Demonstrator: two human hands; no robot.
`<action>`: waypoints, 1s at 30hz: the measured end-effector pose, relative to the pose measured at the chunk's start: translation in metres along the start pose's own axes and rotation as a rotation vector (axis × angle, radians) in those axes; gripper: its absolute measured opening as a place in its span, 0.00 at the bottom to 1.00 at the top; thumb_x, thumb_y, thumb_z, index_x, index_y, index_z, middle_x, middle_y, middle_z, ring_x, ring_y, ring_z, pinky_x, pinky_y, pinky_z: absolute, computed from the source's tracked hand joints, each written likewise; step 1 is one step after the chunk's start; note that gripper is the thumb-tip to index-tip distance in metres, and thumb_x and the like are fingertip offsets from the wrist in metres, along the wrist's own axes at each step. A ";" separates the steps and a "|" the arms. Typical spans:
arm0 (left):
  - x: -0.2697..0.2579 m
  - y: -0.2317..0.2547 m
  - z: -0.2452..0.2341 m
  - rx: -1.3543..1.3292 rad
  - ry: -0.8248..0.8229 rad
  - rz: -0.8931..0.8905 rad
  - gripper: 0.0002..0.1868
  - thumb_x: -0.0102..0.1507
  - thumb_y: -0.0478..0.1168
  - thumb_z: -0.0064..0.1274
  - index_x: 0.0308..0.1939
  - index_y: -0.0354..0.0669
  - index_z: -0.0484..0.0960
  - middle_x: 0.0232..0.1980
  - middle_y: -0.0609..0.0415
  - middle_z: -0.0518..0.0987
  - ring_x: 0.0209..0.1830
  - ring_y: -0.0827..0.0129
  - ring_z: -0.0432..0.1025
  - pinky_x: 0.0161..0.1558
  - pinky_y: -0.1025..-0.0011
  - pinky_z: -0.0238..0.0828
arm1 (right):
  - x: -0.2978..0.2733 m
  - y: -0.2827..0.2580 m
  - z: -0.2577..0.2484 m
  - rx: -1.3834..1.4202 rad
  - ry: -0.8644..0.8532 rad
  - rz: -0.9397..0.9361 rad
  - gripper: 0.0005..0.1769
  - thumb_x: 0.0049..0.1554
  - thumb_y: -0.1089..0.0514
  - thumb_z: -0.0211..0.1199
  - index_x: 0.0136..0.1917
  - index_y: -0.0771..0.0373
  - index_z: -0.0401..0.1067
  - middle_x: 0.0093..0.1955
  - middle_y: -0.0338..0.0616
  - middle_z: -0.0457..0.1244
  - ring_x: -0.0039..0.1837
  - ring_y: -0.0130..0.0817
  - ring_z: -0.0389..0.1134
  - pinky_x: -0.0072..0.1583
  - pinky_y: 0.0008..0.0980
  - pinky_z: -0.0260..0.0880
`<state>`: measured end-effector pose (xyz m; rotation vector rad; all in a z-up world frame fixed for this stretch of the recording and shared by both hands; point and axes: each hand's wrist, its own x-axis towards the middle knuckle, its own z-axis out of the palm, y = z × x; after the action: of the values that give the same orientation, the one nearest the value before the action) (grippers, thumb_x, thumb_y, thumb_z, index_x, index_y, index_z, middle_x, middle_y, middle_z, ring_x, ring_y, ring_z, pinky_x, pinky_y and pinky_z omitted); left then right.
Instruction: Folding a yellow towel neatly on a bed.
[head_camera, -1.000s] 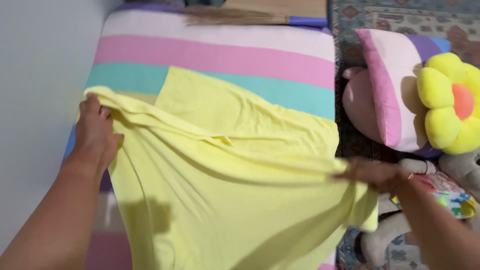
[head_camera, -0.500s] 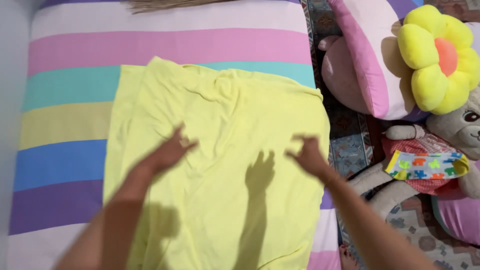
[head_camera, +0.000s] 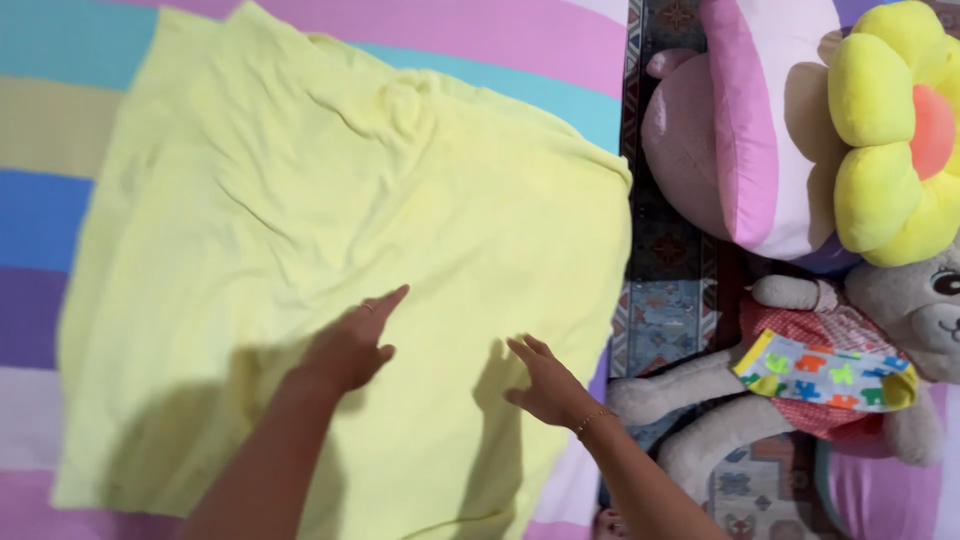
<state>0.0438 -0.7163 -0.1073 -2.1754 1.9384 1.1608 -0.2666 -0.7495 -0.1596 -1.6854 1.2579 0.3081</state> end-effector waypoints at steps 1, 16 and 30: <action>-0.003 0.007 -0.002 0.040 -0.049 -0.071 0.46 0.62 0.42 0.57 0.79 0.68 0.49 0.75 0.60 0.65 0.72 0.61 0.63 0.69 0.60 0.65 | -0.002 -0.003 -0.008 0.031 0.017 -0.015 0.47 0.52 0.54 0.71 0.79 0.55 0.52 0.83 0.50 0.41 0.77 0.50 0.56 0.72 0.40 0.62; -0.042 -0.008 0.032 0.208 -0.072 -0.177 0.40 0.65 0.47 0.51 0.79 0.69 0.49 0.79 0.62 0.59 0.76 0.66 0.60 0.69 0.60 0.66 | -0.049 0.014 -0.006 0.221 0.123 -0.027 0.29 0.57 0.52 0.65 0.70 0.58 0.65 0.69 0.48 0.60 0.62 0.40 0.71 0.59 0.36 0.76; -0.114 -0.248 0.049 0.316 0.177 -0.031 0.59 0.50 0.54 0.66 0.79 0.63 0.47 0.84 0.57 0.45 0.79 0.55 0.51 0.65 0.54 0.68 | -0.052 -0.120 0.202 -0.283 0.237 0.011 0.57 0.37 0.36 0.84 0.74 0.39 0.59 0.81 0.46 0.41 0.82 0.62 0.33 0.74 0.65 0.49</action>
<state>0.2363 -0.5374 -0.1966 -2.1878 1.9804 0.6216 -0.1224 -0.5567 -0.1588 -2.0020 1.4506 0.3107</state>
